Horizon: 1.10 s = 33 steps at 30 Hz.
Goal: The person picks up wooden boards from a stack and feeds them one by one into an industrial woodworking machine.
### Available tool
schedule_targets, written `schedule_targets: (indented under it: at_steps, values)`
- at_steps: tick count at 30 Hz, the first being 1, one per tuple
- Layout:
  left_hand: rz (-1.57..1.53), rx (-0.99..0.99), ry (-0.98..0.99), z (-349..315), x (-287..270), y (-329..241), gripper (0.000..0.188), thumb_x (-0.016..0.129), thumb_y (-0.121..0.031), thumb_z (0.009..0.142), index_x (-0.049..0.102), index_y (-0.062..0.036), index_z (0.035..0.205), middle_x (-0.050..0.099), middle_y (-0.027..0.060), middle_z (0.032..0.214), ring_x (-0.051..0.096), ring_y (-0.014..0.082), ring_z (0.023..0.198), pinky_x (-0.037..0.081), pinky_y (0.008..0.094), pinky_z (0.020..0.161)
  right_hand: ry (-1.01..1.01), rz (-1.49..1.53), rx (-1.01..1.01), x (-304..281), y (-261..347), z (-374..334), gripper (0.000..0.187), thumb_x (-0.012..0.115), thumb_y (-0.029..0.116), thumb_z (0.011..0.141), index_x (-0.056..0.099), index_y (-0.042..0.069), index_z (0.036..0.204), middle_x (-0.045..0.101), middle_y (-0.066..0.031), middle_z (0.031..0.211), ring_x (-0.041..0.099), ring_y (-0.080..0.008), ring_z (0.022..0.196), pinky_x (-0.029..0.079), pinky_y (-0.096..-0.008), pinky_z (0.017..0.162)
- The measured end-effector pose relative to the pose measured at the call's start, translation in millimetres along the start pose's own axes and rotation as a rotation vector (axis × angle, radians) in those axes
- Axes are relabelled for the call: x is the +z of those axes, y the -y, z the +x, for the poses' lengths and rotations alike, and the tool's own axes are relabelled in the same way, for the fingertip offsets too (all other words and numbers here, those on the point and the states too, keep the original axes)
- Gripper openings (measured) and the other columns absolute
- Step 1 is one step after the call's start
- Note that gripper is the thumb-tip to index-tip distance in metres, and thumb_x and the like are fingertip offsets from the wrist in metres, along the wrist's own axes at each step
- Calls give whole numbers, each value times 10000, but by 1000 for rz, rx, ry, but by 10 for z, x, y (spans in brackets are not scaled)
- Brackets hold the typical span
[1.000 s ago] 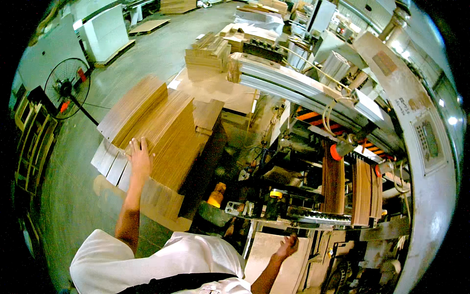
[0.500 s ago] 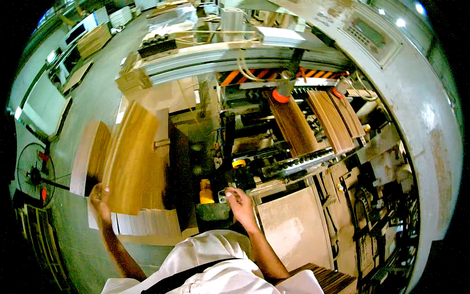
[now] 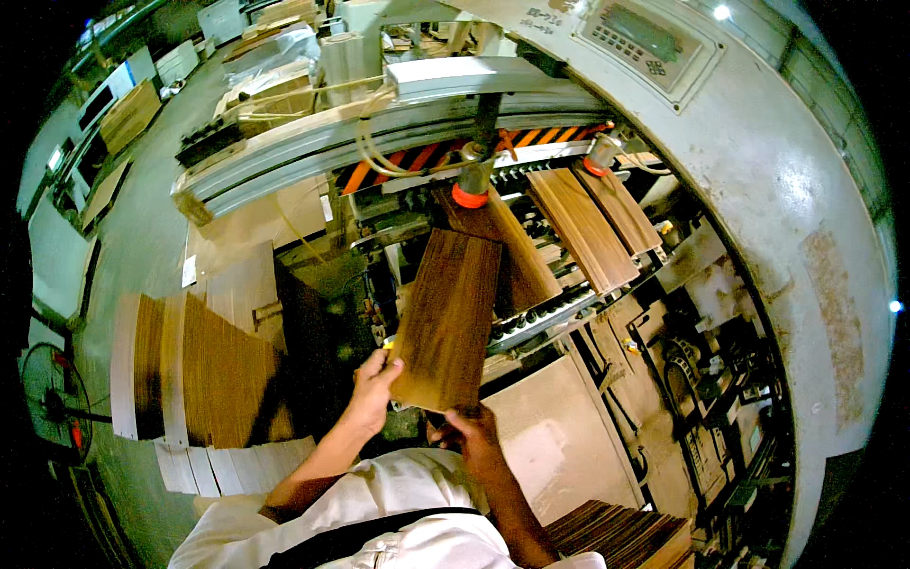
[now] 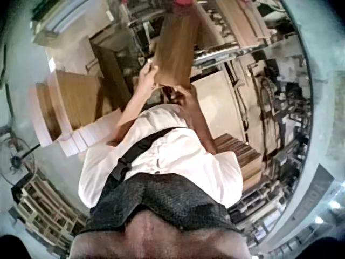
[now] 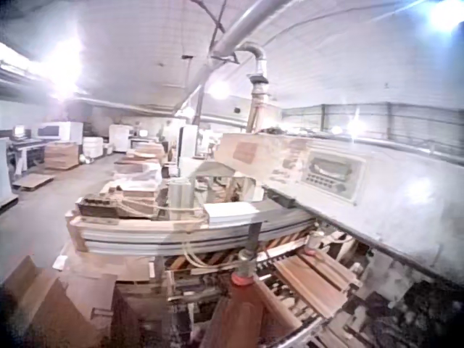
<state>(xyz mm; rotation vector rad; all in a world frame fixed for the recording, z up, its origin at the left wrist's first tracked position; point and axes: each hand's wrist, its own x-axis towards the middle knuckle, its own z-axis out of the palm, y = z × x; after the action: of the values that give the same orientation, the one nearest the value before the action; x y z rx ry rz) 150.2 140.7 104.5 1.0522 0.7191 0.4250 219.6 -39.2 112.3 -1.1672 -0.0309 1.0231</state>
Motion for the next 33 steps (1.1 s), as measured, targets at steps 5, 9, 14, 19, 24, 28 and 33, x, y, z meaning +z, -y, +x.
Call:
schedule_targets:
  at_steps: [5,9,14,19,24,28,33]
  values:
    - [486,291,76,304,381,162,463,674,-118,873,453,47,1246,591,209,1164,577,294,1129,450,375,957,-319,196,-241,-601,277,238,270,597,145,880,550,4,1105,674,-123,873,699,-262,706,573,-341,569]
    - [612,524,-35,1003,696,173,646,773,-146,798,412,29,1304,552,194,1203,535,283,1113,410,358,1000,-467,79,-382,-1030,558,548,441,649,176,885,464,54,1267,642,-106,933,678,-232,721,589,-355,538]
    - [522,196,12,1912,1209,174,766,795,-315,787,385,90,1292,526,220,1239,529,332,1124,416,392,973,-457,10,-410,-1352,931,1017,338,582,149,924,477,39,1226,643,-102,860,654,-195,616,569,-317,512]
    - [145,-97,125,2194,1387,135,485,761,-315,822,608,58,1091,658,119,1012,604,213,903,472,352,787,-517,-84,-330,-1504,1076,1453,269,591,139,915,510,20,1142,630,-78,767,623,-181,536,531,-299,480]
    - [131,-160,56,2196,1329,27,388,691,-310,885,662,52,1022,664,92,901,586,187,799,446,337,716,-476,-35,-417,-1329,1074,1535,372,601,139,905,503,-2,1234,626,-97,903,626,-172,616,540,-291,551]
    - [108,-128,98,2201,1281,38,364,688,-313,890,689,39,983,652,72,814,568,183,740,438,336,699,-510,-44,-457,-1007,951,1183,675,622,128,893,295,-31,1461,526,-143,1289,615,-207,1025,538,-356,832]
    - [127,-55,30,2288,1297,91,409,677,-329,901,677,56,1040,668,97,866,582,186,760,453,351,708,-399,-29,-404,-771,1044,1057,743,617,135,891,216,44,1509,335,-169,1508,416,-287,1333,424,-444,1003]
